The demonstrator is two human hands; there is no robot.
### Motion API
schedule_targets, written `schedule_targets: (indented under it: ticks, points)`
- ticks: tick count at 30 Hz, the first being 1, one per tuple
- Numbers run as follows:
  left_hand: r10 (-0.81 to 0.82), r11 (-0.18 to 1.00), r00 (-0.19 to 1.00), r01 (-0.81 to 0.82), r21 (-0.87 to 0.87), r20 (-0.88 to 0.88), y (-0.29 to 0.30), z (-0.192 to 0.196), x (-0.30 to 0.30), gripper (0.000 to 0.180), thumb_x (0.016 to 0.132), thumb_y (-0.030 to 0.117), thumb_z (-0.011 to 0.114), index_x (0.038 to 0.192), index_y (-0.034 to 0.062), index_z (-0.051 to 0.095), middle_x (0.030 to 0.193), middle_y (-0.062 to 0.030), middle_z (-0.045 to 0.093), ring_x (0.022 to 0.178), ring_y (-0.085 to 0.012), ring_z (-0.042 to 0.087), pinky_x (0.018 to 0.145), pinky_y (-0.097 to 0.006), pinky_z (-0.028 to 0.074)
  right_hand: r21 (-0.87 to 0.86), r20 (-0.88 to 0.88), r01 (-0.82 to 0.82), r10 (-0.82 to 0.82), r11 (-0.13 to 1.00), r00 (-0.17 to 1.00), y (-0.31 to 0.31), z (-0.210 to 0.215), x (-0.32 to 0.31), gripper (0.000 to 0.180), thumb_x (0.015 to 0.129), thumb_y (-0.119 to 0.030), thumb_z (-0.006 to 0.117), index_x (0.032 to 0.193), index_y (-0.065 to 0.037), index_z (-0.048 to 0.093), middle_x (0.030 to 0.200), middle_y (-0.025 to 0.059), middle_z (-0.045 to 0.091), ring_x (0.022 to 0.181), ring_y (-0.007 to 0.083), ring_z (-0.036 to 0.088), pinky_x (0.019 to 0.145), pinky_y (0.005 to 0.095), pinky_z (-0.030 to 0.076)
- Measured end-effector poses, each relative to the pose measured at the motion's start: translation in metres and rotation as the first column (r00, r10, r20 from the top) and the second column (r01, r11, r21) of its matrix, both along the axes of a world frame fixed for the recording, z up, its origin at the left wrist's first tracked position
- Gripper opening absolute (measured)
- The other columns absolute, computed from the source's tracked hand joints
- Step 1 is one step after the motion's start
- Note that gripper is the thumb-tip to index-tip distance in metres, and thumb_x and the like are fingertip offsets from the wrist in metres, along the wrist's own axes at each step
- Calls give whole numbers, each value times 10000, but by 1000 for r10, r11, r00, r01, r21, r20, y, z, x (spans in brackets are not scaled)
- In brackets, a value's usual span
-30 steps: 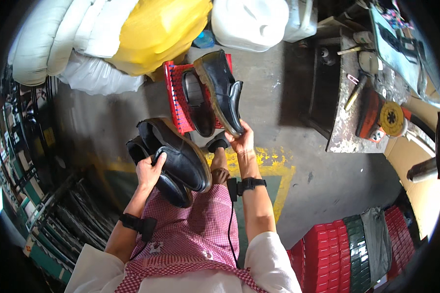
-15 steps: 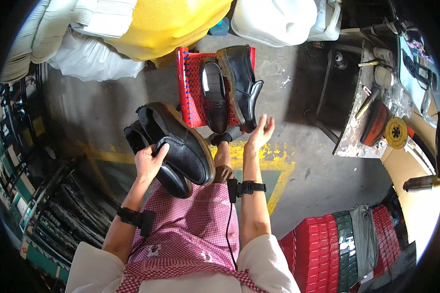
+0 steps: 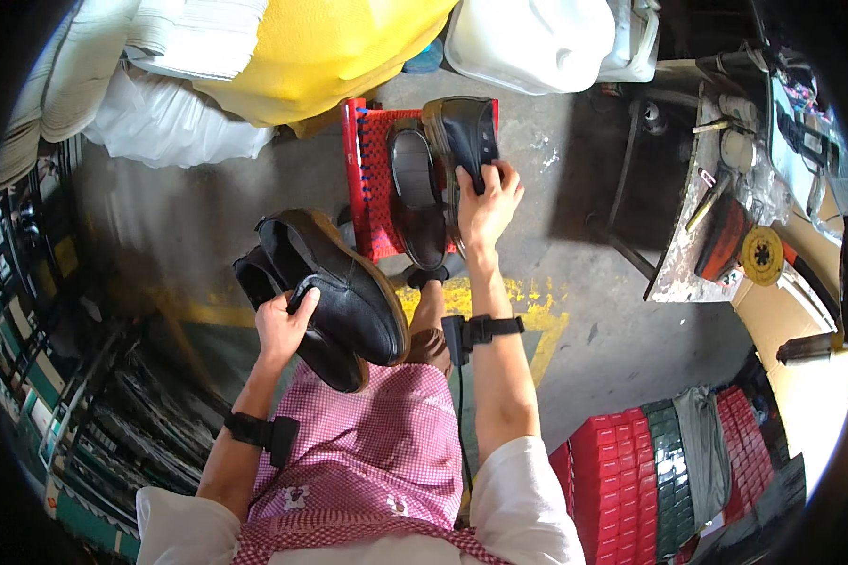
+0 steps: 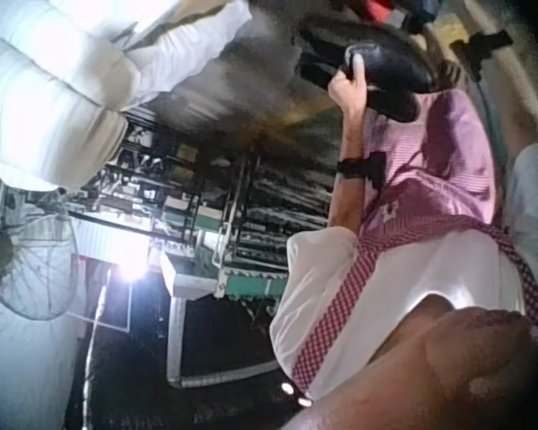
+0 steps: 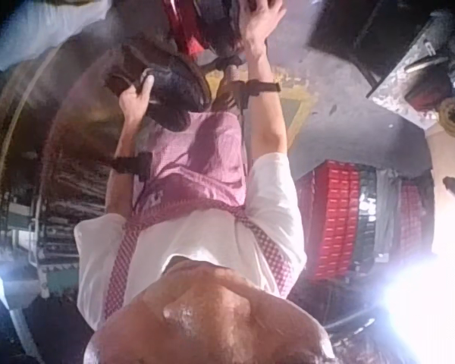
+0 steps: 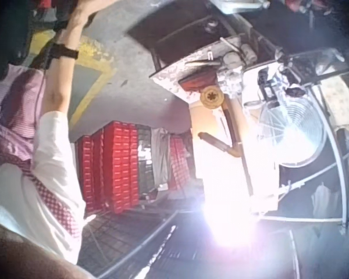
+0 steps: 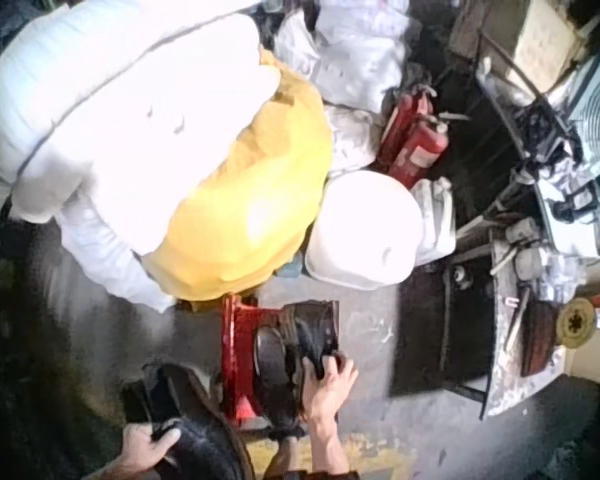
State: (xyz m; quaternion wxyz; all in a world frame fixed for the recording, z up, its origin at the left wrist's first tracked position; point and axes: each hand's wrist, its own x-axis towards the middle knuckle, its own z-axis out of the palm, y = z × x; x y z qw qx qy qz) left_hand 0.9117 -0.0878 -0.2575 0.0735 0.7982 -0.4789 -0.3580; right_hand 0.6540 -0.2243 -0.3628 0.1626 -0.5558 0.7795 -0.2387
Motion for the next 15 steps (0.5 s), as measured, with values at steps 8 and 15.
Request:
schedule_targets:
  ticks: [8, 15]
  points:
    - [10, 997, 1000, -9, 79, -14, -1, -5, 12, 372, 752, 386, 620, 686, 19, 627, 565, -142, 570, 534, -288, 577, 520, -340, 434, -28, -279, -130, 117, 991, 953, 6, 7, 26, 296, 788, -190, 564, 1083, -166, 554, 1261, 156, 383, 1117, 341, 378, 923, 451, 303]
    - [44, 992, 999, -42, 122, -11, -6, -2, 23, 365, 762, 380, 610, 745, 17, 640, 616, -146, 596, 595, -279, 608, 560, -326, 453, 346, 208, 465, -549, 815, 809, 138, -19, 59, 415, 714, -233, 691, 1011, -12, 504, 936, 168, 483, 859, 298, 497, 765, 368, 393]
